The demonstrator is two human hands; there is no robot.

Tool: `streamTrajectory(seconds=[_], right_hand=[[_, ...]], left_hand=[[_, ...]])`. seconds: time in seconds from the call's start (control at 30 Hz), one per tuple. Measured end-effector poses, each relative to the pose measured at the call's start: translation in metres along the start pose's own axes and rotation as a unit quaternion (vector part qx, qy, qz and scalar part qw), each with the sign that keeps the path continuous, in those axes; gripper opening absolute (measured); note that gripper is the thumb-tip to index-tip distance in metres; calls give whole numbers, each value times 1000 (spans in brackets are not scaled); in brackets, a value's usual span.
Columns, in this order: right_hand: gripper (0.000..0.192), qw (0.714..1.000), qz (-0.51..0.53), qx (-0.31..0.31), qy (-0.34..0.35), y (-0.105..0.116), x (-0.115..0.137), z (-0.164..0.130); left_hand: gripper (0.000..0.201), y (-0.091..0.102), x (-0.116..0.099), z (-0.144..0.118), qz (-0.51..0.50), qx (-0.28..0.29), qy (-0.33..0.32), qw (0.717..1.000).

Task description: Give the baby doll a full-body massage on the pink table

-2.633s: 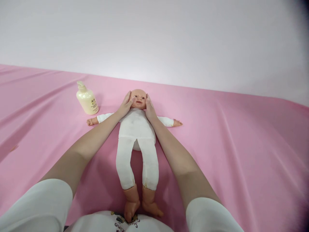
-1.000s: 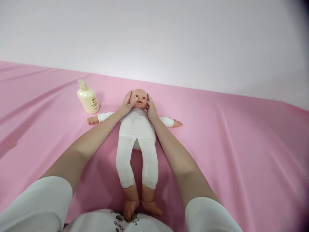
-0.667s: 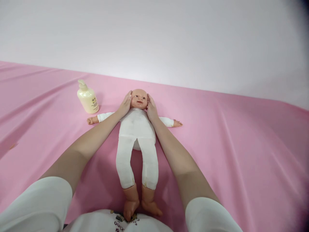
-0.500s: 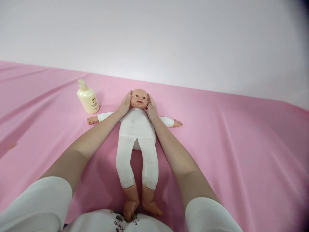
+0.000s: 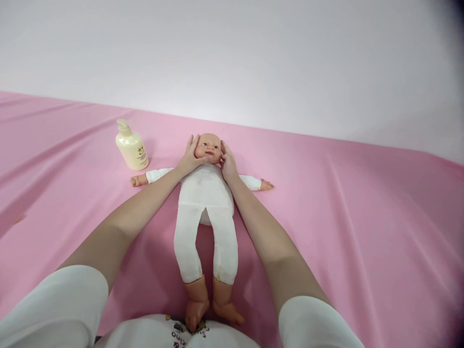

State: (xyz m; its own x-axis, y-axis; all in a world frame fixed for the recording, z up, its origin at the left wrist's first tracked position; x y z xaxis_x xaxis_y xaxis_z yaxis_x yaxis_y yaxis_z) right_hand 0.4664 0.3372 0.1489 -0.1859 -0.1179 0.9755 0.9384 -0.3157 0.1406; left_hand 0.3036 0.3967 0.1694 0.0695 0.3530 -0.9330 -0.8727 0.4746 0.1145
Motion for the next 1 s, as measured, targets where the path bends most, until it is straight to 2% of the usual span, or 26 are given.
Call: streamTrajectory(seconds=[0.1, 0.33, 0.53, 0.77, 1.0], right_hand=[[81, 1000, -18, 10, 14, -1, 1, 0], [107, 996, -63, 43, 50, -1, 18, -13], [98, 999, -5, 40, 33, -4, 11, -10], [95, 997, 83, 4, 5, -7, 9, -5], [79, 998, 53, -19, -21, -3, 5, -2]], left_hand=[[110, 0, -3, -1, 15, 9, -8, 1000], [101, 0, -7, -1, 16, 28, -24, 999], [96, 2, -4, 0, -10, 32, -18, 999], [69, 2, 18, 12, -112, -4, -3, 994], [64, 2, 25, 16, -138, -24, -15, 990]])
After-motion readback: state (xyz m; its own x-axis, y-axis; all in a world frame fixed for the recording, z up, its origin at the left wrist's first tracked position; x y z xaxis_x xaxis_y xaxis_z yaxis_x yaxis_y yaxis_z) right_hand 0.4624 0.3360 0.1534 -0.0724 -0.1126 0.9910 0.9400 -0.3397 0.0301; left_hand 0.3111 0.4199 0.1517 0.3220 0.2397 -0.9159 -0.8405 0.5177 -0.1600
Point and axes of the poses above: each hand's wrist, its own z-axis towards the middle knuckle, its own y-axis out of the back of the hand, x = y × z, the point moved 4 cm from there along z, towards the middle knuckle, and after that the axes turned 14 degrees about -z, right-handed, at the moved point
